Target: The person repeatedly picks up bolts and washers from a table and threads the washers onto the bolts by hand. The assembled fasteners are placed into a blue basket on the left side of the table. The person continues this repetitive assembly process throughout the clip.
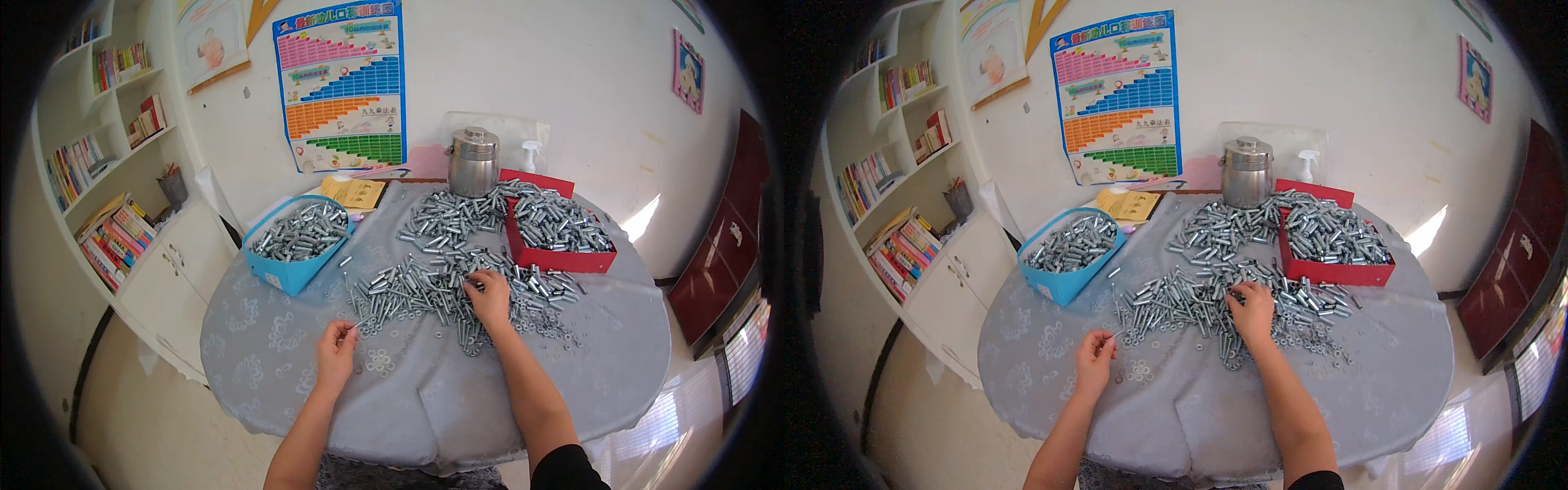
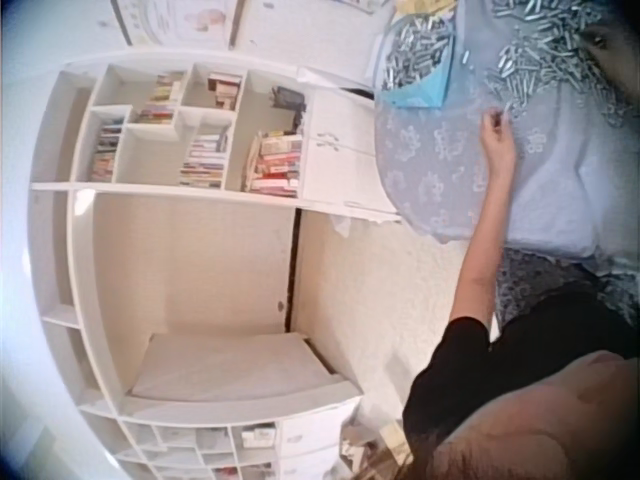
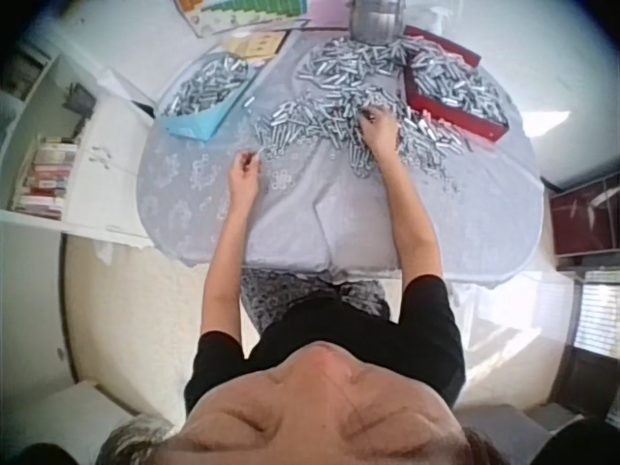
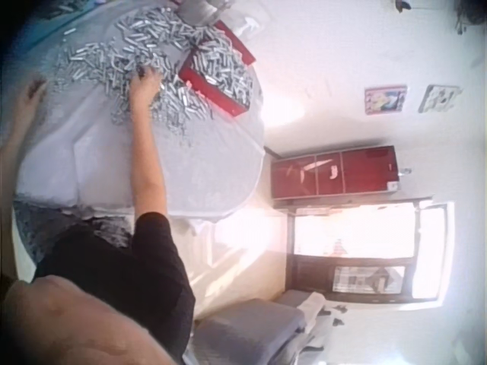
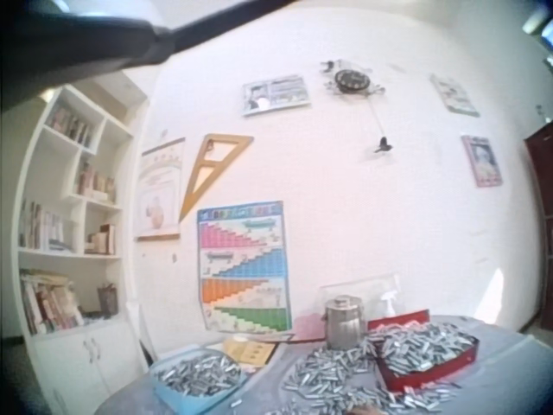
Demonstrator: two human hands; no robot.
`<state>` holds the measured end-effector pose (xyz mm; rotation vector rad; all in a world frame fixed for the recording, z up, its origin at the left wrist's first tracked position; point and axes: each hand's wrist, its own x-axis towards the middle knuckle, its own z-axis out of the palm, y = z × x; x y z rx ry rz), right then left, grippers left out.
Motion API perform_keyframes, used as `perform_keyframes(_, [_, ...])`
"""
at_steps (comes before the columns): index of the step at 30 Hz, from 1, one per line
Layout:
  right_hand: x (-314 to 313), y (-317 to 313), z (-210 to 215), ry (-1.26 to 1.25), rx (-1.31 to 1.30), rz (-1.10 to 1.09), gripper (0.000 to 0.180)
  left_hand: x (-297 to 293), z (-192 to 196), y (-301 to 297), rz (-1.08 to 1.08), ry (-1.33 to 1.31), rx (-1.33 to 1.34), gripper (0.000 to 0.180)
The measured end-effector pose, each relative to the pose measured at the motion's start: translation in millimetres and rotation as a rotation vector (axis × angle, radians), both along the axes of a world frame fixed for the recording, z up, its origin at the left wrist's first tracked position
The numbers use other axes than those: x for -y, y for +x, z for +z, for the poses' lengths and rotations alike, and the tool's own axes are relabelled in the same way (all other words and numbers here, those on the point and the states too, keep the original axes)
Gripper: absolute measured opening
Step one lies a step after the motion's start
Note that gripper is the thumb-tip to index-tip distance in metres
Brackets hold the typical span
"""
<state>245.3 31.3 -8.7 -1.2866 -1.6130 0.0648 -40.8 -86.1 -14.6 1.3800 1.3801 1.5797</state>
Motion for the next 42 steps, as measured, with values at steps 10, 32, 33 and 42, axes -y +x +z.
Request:
perform_keyframes(10, [28,-46,36,-0.615,-0.86,0.731,0.028,12,-1,2,-0.167,-0.015,0.307,0.011])
perform_keyframes(32, [61,-89,19,-0.532,-0.644,0.74,0.023,15,8,10,0.054,0.264,-0.562,0.01])
perform_keyframes(33, [59,-88,19,-0.534,-0.672,0.731,0.023,15,13,11,0.047,0.311,-0.631,0.01])
perform_keyframes(42, [57,-88,19,-0.541,-0.641,0.76,0.023,9,25,3,0.0,0.228,-0.412,0.012])
